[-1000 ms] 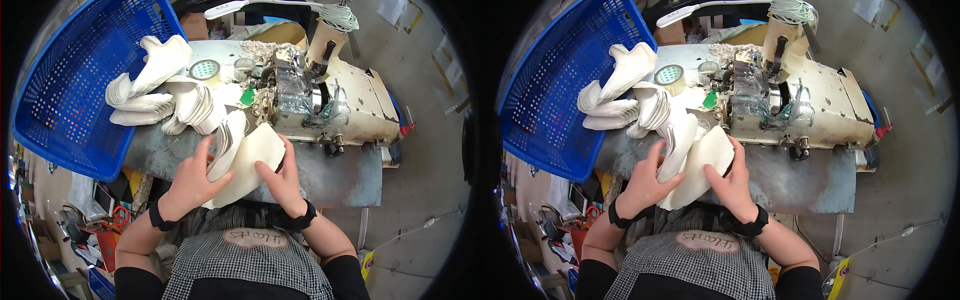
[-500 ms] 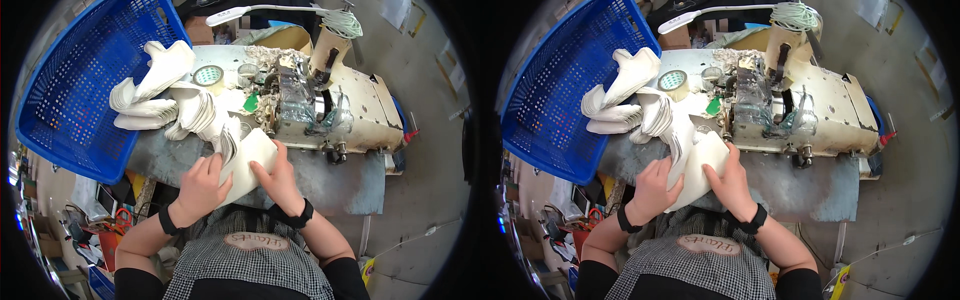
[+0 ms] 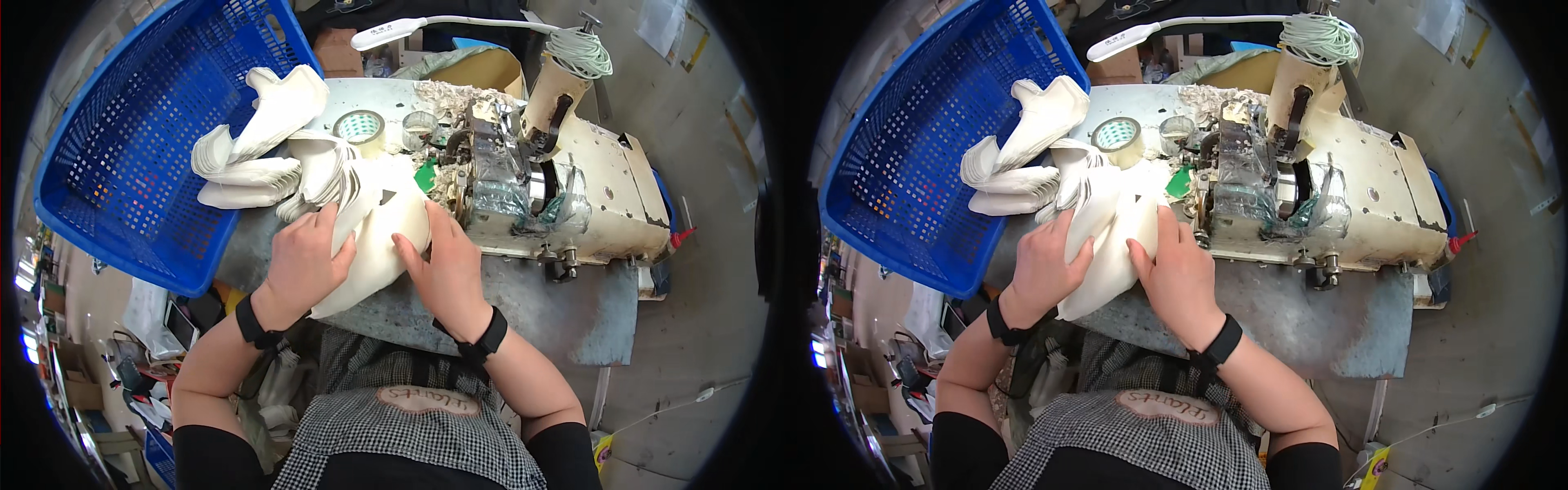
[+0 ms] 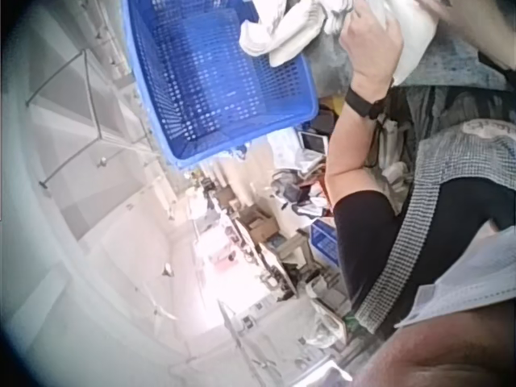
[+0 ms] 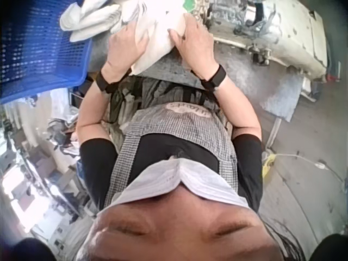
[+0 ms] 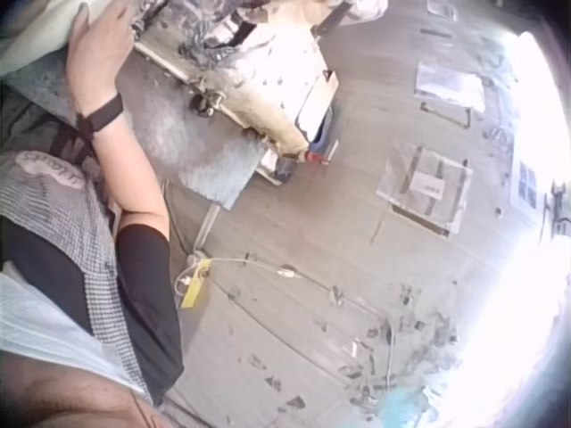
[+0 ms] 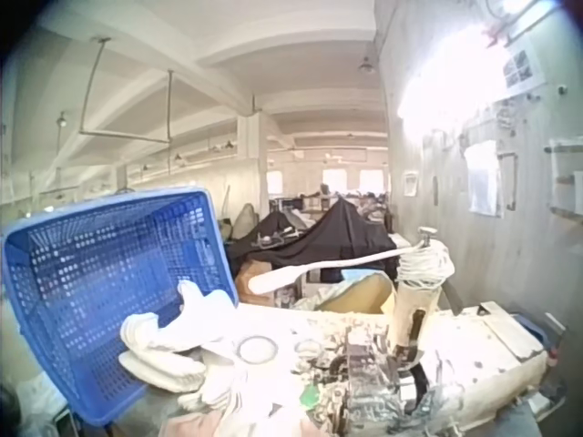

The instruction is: The person takes white fabric pieces from a blue basket and feeds them one by one into a sewing machine. They guide the fabric through the machine, remove the stitched piece, and place it on a growing pile on the table. The process is repeated continuously throughout the clip.

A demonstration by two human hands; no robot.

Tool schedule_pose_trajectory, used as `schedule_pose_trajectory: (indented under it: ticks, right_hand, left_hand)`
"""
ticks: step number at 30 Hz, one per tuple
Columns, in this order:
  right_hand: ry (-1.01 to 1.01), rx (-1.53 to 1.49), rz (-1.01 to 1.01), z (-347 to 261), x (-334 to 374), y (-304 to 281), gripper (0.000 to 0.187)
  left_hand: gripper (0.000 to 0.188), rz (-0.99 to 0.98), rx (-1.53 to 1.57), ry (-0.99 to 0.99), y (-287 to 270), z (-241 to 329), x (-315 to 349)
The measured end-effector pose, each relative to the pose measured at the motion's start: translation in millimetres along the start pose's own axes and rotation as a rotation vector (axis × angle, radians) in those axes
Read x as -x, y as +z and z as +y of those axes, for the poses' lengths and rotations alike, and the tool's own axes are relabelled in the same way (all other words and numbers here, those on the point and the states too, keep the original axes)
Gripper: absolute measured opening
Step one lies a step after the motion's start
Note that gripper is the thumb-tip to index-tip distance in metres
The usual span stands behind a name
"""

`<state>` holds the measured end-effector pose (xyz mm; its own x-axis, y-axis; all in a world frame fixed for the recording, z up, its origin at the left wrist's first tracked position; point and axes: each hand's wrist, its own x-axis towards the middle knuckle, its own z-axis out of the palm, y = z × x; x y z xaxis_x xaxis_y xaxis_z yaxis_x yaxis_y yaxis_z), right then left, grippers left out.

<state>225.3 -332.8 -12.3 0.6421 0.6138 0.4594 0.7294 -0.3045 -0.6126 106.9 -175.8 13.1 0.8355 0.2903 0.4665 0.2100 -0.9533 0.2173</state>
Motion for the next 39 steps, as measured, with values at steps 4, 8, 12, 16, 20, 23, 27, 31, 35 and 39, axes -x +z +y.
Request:
schedule_pose_trajectory:
  ticks: [4, 8, 12, 16, 20, 23, 27, 31, 35, 39]
  right_hand:
    - [0.069, -0.056, 0.000, 14.9, -3.9, 8.6, 0.047]
    - [0.174, 0.114, -0.084, 15.9, 7.5, -8.4, 0.035]
    - [0.183, 0.130, -0.151, 14.9, 20.0, -12.2, 0.032]
    - [0.174, -0.315, -0.012, 30.0, 24.3, 4.8, 0.017]
    - [0.298, -0.718, 0.029, 38.9, 29.3, 9.9, 0.009]
    - [0.306, -0.834, 0.057, 37.6, 29.9, 7.5, 0.010]
    - [0.217, -0.718, 0.038, 32.4, 30.8, 0.2, 0.014]
    - [-0.092, -0.552, 0.018, 14.4, 21.7, -13.4, 0.015]
    - [-0.302, -0.458, 0.080, 1.2, -1.1, -30.1, 0.011]
    - [-0.030, -0.590, 0.098, -18.7, -44.4, -39.3, 0.032]
  left_hand:
    - [0.040, -0.062, -0.030, -0.062, 8.6, 13.1, -2.9]
    - [0.050, -0.138, -0.050, 0.017, 11.1, 27.3, 15.3]
    - [0.054, -0.235, -0.057, -0.017, 18.5, 33.0, 21.7]
    - [0.058, -0.250, 0.017, -0.031, 19.5, 32.9, 17.9]
    - [0.061, -0.359, 0.274, -0.061, 6.4, 10.4, 19.6]
    - [0.070, -0.607, 0.469, -0.233, -1.6, -4.7, 24.8]
    - [0.091, -0.639, 0.851, -0.301, 11.0, -17.1, 38.6]
    - [0.111, -0.506, 1.107, -0.314, 24.0, -11.3, 55.2]
    - [0.123, -0.352, 1.314, -0.260, 27.9, -2.0, 35.7]
    - [0.112, -0.250, 1.328, -0.199, 35.8, 0.8, -4.9]
